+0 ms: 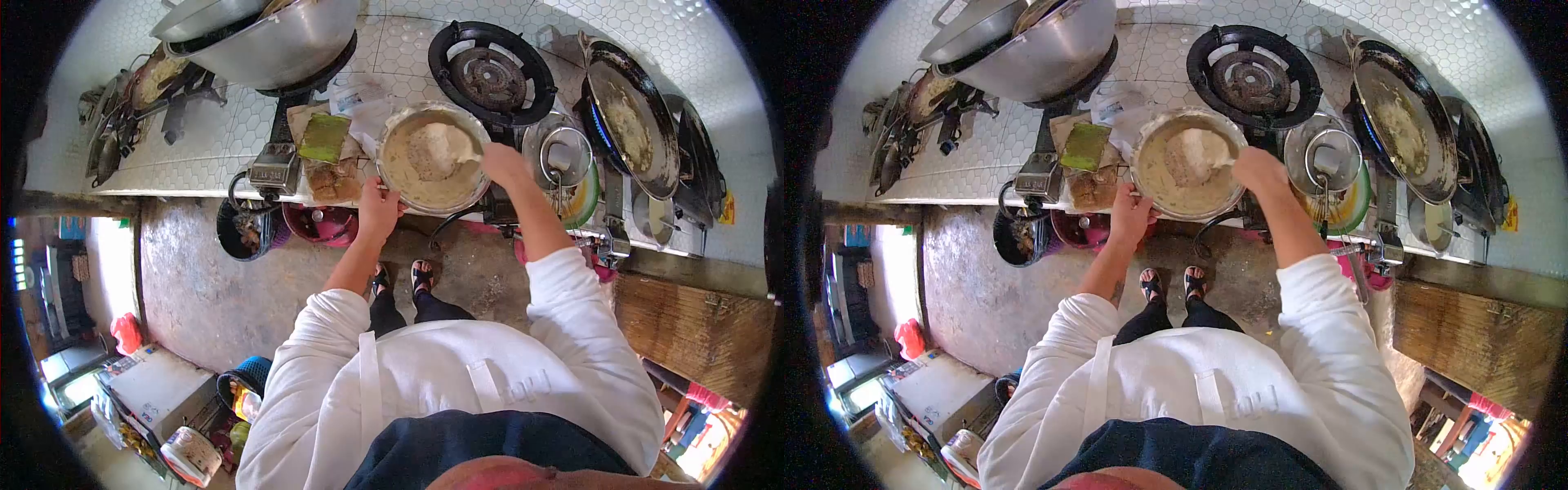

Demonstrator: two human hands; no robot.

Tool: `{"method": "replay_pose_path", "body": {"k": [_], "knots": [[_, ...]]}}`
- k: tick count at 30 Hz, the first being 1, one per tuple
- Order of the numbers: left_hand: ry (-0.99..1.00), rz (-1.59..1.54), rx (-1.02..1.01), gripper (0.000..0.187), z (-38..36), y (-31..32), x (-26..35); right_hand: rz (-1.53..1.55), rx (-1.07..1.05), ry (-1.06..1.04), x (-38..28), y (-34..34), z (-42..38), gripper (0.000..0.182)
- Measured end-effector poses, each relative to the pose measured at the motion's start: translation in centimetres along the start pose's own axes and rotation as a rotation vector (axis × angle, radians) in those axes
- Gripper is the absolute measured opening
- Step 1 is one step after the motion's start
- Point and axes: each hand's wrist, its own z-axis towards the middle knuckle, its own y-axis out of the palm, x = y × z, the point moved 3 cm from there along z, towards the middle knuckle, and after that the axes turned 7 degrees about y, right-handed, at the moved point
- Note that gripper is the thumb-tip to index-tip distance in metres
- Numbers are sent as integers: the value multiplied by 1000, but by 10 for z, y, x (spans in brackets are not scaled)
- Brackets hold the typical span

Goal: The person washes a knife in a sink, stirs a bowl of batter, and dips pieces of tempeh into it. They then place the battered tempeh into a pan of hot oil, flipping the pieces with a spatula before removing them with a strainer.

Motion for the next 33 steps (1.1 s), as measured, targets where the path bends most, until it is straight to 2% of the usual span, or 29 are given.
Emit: {"method": "replay_pose_path", "body": {"k": [4, 8, 10, 11, 13, 17, 19, 20, 22, 25, 29, 31, 33], "knots": [[-7, -4, -5, 29, 1, 1, -1, -66, 198, 55, 1, -59, -63, 30], [21, 0, 40, 29, -3, 2, 3, -99, 198, -34, -7, -48, -52, 28], [4, 15, 33, 29, -4, 2, 6, -183, 101, -188, -23, -35, -43, 29], [2, 17, 33, 29, -4, 2, 5, -182, 99, -188, -25, -25, -33, 29], [2, -19, 43, 28, -3, 2, 2, 10, 172, -139, -30, -12, -13, 29], [9, -23, 44, 29, -3, 2, 2, -37, 90, -225, -33, -4, -41, 29], [-4, -18, 40, 28, -3, 1, 3, -168, 65, -281, -20, -20, -54, 28], [-4, -21, 44, 28, -1, 1, 2, -172, 65, -284, -16, -29, -54, 28], [-5, -42, 38, 28, -1, 1, -1, -146, 133, -151, -7, -43, -50, 28], [-3, -15, 30, 28, 0, 0, -1, -103, 173, -264, -23, -32, -42, 28], [-16, 5, 17, 29, -2, -1, 5, -180, 226, -259, -43, -27, -25, 29], [-20, -11, 11, 29, -3, -1, 5, -156, 336, -138, -40, -60, -39, 27], [-22, -27, 4, 30, -4, 0, 4, -184, 345, -113, -32, -62, -43, 25]]}}
